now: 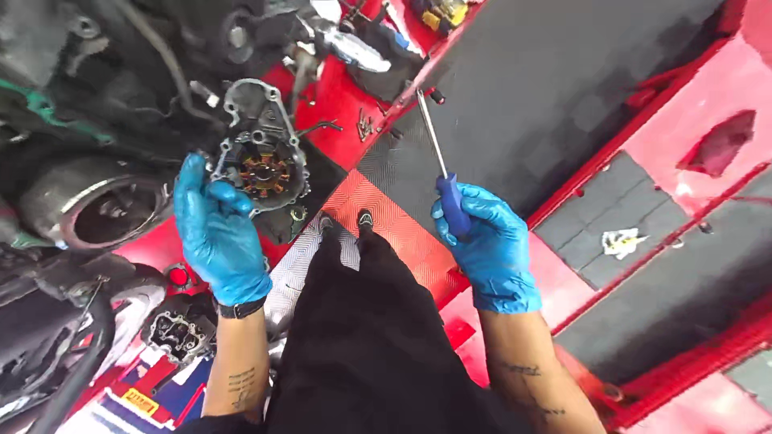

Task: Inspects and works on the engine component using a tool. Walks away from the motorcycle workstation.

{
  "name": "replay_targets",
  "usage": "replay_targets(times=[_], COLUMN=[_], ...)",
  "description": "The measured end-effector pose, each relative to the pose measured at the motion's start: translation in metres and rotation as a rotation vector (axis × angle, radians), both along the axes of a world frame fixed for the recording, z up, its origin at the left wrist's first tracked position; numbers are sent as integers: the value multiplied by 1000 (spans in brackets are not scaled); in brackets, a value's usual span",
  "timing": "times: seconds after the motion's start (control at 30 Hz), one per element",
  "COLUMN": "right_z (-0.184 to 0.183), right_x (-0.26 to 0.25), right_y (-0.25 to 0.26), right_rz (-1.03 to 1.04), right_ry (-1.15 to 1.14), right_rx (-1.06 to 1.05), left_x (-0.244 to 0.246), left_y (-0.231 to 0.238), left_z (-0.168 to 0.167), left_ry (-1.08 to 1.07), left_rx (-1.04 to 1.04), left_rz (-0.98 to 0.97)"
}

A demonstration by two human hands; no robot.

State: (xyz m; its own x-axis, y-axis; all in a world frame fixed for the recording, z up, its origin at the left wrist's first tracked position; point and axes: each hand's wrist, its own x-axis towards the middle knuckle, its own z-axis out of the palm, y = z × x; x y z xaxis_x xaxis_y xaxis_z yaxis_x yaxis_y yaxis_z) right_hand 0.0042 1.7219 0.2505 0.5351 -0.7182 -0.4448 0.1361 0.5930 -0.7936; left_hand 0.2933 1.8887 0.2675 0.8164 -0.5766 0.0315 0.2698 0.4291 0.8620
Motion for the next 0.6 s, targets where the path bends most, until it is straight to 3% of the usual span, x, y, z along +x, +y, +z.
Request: replay_targets(times=[0.13, 0.3, 0.43, 0.6], right_z=[-21, -66, -132, -220], right_x=[-60, -127, -186, -279], right_y=[21, 25, 26, 49], right_rz=[-95, -65, 34, 87], right_ry=[53, 110, 179, 289], right_rx=[71, 137, 219, 317], left_x=[-49, -140, -234, -332], left_y=[34, 76, 112, 129], left_z=[-40, -71, -115, -169], left_ry=[-20, -85, -42, 12], left_rx=[156, 422, 631, 946], left_rz=[-200, -122, -44, -143])
